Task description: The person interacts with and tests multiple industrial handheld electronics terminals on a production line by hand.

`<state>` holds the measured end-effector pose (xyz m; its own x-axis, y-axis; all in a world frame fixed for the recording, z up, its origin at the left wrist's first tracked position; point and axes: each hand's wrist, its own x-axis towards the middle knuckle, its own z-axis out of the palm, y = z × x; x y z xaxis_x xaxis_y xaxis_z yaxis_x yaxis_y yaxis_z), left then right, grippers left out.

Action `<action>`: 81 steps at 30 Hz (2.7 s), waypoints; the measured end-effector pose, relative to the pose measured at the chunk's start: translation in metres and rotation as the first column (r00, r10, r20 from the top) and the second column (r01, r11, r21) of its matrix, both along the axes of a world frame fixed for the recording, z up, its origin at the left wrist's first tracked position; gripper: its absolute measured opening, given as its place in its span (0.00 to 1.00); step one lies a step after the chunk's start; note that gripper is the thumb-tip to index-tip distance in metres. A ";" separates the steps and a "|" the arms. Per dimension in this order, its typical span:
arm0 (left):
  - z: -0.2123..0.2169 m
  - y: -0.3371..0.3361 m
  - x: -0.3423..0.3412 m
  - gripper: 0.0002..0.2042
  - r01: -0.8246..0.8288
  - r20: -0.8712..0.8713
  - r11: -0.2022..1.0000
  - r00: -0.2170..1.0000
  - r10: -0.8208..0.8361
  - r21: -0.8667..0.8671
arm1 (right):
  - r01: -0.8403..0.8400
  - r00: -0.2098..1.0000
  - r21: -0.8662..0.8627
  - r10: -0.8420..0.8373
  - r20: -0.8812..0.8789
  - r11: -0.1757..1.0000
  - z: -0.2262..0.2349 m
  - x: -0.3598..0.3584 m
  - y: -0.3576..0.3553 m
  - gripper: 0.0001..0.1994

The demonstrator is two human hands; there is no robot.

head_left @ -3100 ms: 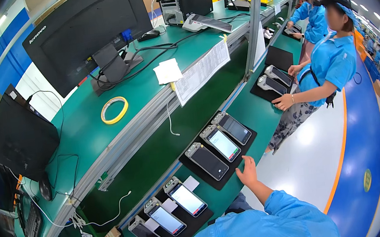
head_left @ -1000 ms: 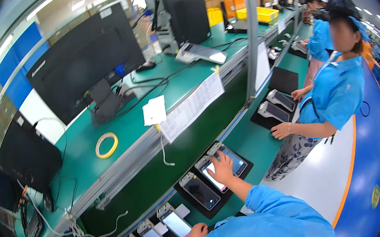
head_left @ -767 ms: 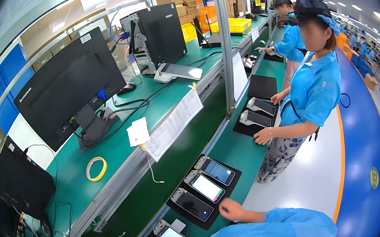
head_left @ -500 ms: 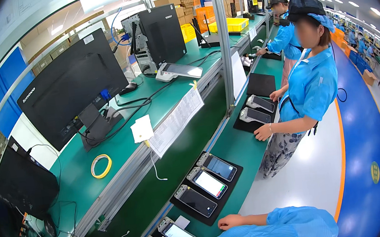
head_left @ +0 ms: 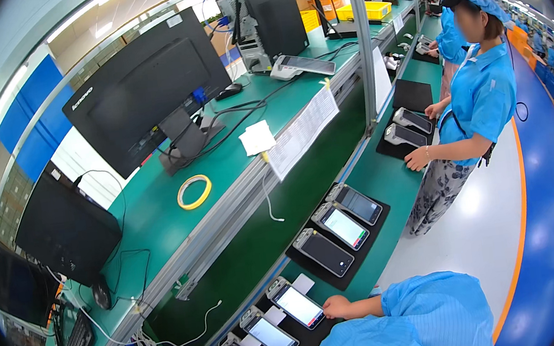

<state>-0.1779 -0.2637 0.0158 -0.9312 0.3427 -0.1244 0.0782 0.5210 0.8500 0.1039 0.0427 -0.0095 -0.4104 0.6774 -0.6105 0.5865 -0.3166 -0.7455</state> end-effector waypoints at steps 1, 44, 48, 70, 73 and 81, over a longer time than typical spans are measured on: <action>-0.004 -0.004 -0.004 0.09 0.017 -0.037 0.999 0.999 -0.018 -0.036 | 0.085 0.996 -0.043 -0.086 -0.024 0.995 -0.002 -0.003 0.001 0.11; -0.055 0.109 -0.016 0.23 -0.053 -0.042 0.986 0.998 0.047 -0.157 | -0.411 0.871 0.809 -0.082 0.485 0.420 -0.001 0.097 0.176 0.23; -0.038 0.111 -0.025 0.24 -0.062 -0.010 0.981 0.998 0.061 -0.183 | -0.319 0.868 0.779 -0.164 0.469 0.540 0.021 0.114 0.191 0.22; -0.002 0.197 0.057 0.28 0.022 0.307 1.000 0.951 -0.025 0.011 | -0.059 0.996 0.282 0.036 0.087 0.958 0.023 0.105 0.108 0.33; 0.018 0.214 0.100 0.26 0.054 0.340 0.994 0.937 -0.084 0.096 | 0.093 0.989 0.376 -0.130 0.074 0.922 0.020 0.135 0.117 0.32; -0.032 0.244 0.136 0.32 0.264 0.174 0.964 0.951 -0.255 -0.026 | 0.760 0.373 -0.197 -0.664 -0.649 0.619 0.161 0.249 0.246 0.19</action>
<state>-0.0421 -0.0201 -0.0165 -0.7754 0.5594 -0.2930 0.0749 0.5421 0.8370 0.3529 0.2885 0.1513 0.0366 0.9479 -0.3164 -0.4191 -0.2728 -0.8660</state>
